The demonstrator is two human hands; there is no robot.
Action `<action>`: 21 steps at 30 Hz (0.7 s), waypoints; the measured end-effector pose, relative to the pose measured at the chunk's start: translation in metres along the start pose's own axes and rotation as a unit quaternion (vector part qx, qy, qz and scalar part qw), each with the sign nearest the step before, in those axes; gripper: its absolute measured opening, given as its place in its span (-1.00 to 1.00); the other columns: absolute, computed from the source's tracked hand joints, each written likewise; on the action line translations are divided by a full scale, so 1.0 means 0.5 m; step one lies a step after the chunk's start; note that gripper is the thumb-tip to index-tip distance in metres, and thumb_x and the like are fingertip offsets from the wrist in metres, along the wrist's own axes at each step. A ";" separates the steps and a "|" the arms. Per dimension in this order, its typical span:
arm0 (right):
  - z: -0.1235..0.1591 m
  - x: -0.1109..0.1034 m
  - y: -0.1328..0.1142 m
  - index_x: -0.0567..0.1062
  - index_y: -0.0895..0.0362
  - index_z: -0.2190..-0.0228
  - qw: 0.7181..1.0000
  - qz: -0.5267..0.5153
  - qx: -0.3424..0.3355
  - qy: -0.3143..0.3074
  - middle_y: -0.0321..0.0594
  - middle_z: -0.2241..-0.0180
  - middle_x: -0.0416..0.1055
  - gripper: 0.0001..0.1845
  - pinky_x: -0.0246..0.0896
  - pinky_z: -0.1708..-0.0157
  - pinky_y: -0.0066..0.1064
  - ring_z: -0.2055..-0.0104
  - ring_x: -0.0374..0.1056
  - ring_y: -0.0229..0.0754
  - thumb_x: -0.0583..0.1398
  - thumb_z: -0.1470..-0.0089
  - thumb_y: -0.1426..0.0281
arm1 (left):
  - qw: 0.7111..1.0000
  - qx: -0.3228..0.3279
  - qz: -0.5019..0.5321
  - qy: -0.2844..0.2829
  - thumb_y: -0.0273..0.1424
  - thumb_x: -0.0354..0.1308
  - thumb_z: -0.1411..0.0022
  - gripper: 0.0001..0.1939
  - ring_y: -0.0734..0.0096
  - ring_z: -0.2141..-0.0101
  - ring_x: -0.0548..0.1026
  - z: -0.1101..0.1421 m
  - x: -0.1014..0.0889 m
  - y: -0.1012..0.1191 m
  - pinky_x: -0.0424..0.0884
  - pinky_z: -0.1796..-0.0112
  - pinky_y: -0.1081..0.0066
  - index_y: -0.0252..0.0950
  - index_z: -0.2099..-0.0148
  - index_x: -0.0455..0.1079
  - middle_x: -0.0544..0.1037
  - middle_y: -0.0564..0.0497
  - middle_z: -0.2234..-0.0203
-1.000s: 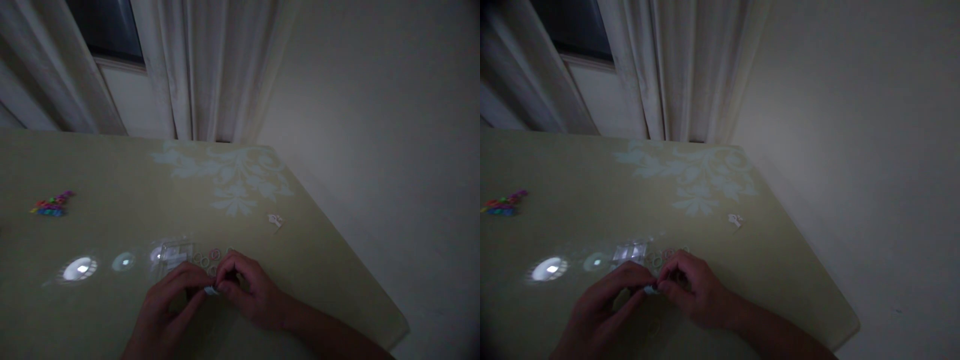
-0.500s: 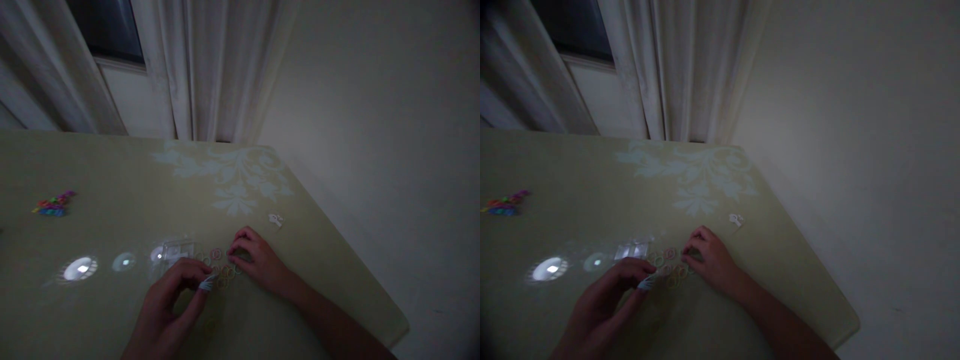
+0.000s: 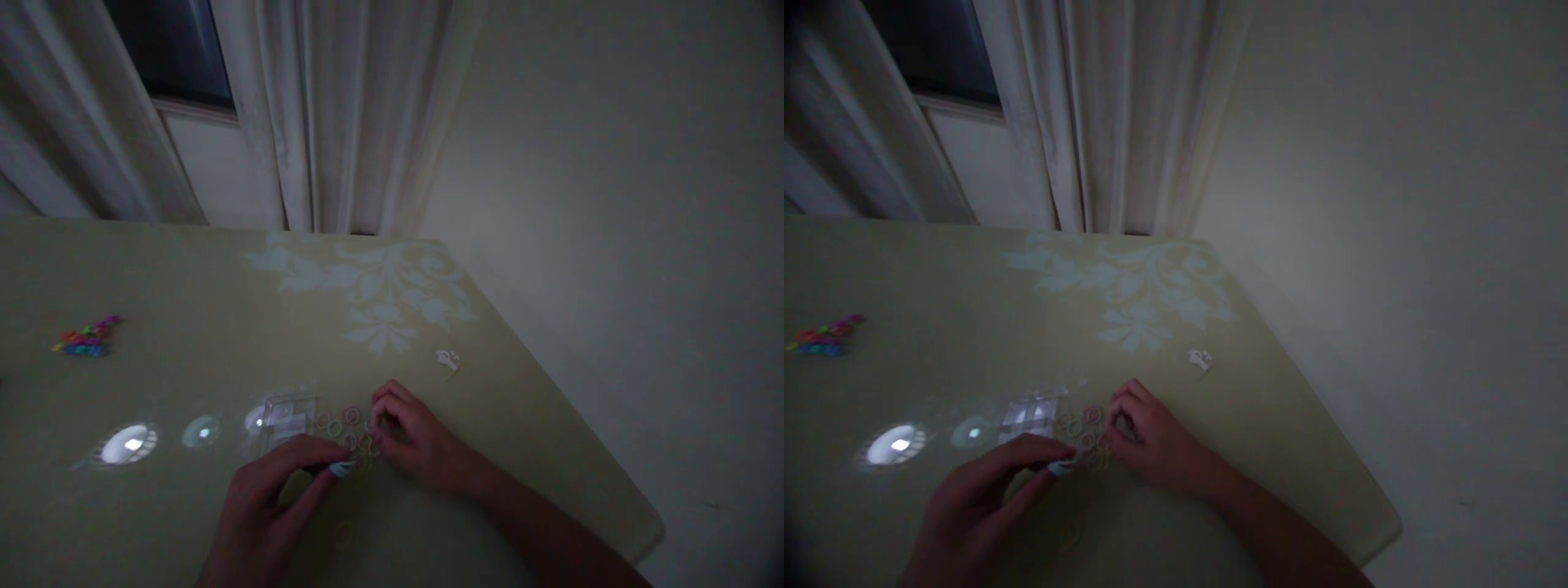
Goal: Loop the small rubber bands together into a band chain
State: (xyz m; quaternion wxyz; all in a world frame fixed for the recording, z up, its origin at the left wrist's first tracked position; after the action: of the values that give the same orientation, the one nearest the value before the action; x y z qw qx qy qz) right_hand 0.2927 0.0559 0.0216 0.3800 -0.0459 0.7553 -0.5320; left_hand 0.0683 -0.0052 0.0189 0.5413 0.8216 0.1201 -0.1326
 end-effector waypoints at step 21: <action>0.012 0.056 -0.003 0.54 0.08 0.11 0.996 0.013 -0.012 0.090 -0.16 0.12 0.39 -0.83 0.29 0.07 -0.30 0.10 0.36 -0.13 0.23 -0.38 0.25 | 0.996 0.017 -0.062 0.063 -0.39 0.23 -0.37 -0.84 0.39 0.13 0.69 0.027 0.002 -0.019 0.60 0.10 0.54 -0.08 0.06 0.57 0.70 0.06 0.14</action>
State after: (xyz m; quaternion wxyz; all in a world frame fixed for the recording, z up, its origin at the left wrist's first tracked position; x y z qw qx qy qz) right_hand 0.2761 0.0376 0.0074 0.3164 0.0075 0.7934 -0.5200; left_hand 0.0647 -0.0138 0.0055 0.5095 0.8284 0.2018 -0.1161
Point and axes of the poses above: each hand's wrist, its own z-axis away from the middle knuckle, its own x-axis out of the palm, y = z × x, the point moved 2 cm from there along -z, towards the middle knuckle
